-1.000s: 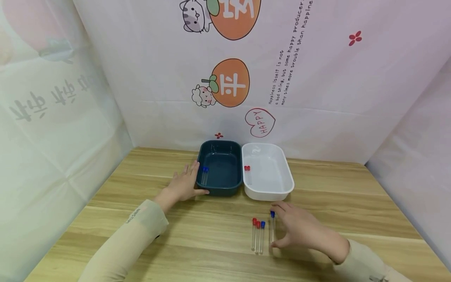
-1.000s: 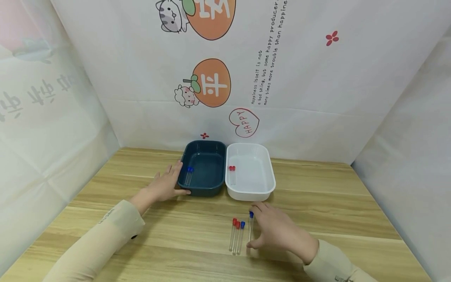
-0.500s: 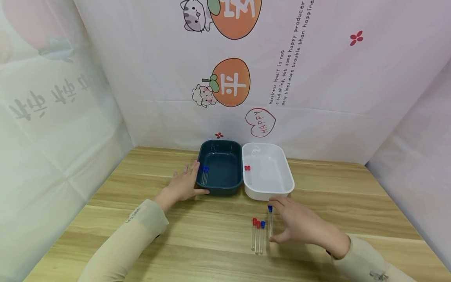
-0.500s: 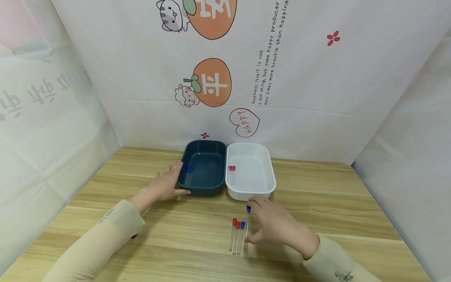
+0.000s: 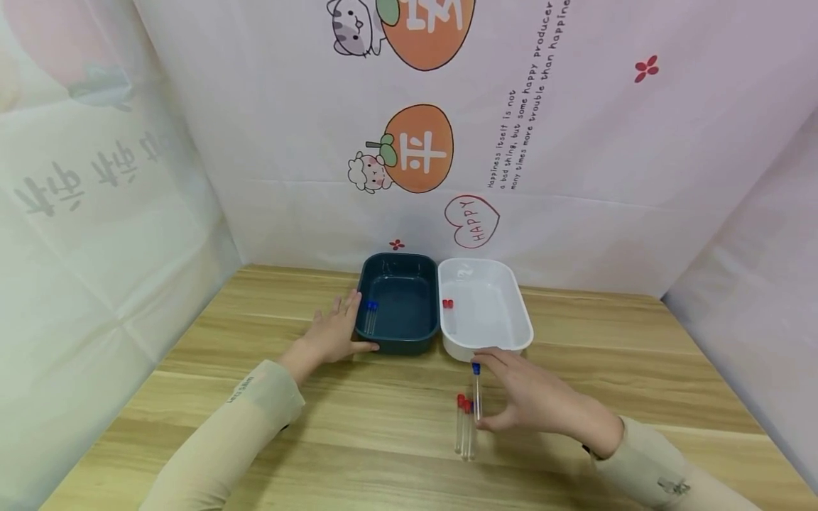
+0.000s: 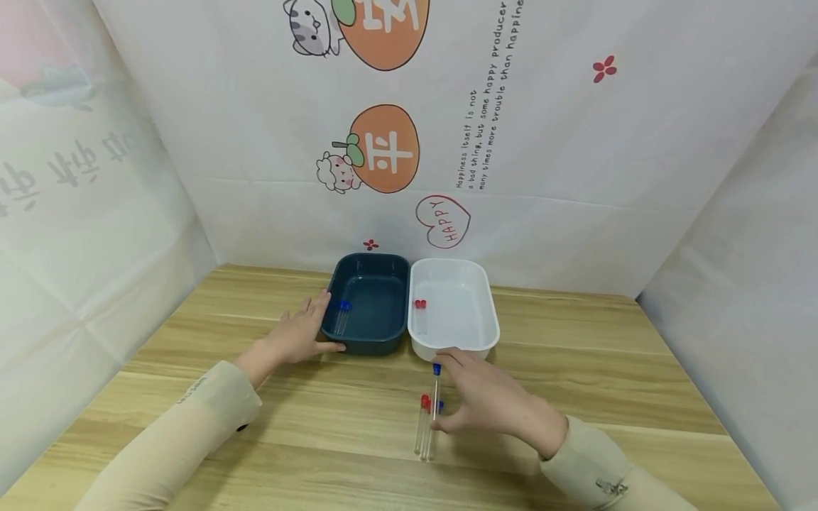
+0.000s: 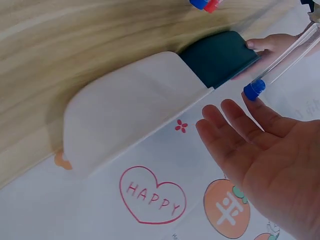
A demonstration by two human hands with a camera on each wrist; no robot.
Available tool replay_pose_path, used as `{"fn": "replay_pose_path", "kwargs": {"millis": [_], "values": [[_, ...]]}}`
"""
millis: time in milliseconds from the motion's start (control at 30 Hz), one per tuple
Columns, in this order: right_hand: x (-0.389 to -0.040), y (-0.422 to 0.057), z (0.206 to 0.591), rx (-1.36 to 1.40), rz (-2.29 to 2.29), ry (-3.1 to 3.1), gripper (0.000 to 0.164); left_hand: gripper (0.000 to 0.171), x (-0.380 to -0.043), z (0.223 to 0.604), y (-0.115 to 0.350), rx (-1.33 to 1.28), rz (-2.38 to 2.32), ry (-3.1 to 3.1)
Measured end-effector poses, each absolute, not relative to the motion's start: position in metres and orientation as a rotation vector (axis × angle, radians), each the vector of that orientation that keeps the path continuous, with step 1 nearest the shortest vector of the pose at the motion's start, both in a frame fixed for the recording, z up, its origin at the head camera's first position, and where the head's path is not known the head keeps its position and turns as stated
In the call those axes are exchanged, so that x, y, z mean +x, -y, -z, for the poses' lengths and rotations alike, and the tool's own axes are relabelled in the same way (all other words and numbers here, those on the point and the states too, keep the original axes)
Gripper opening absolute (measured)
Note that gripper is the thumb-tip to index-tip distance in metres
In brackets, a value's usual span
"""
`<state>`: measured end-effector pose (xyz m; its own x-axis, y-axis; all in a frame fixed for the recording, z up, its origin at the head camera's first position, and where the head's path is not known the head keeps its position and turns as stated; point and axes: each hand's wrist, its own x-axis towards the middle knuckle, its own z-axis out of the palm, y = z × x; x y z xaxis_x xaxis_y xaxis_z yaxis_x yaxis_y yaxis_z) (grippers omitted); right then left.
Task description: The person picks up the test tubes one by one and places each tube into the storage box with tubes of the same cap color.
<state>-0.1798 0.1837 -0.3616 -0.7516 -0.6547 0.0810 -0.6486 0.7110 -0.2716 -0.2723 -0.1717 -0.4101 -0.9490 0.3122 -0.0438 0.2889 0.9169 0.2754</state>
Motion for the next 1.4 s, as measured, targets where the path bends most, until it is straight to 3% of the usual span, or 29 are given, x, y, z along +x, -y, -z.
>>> {"fn": "replay_pose_path", "kwargs": {"millis": [433,1133,1400], "values": [[-0.197,-0.155,0.33,-1.237,0.423,-2.873,0.09,0.116,-0.274,0.411,0.172,0.464,-0.377,-2.991],[-0.219,-0.125,0.312,-1.064,0.468,-2.82,0.09,0.117,-0.274,0.41,0.173,0.46,-0.385,-2.988],[-0.225,-0.113,0.313,-1.122,0.477,-2.826,0.091,0.116,-0.272,0.41,0.173,0.462,-0.369,-2.995]]}}
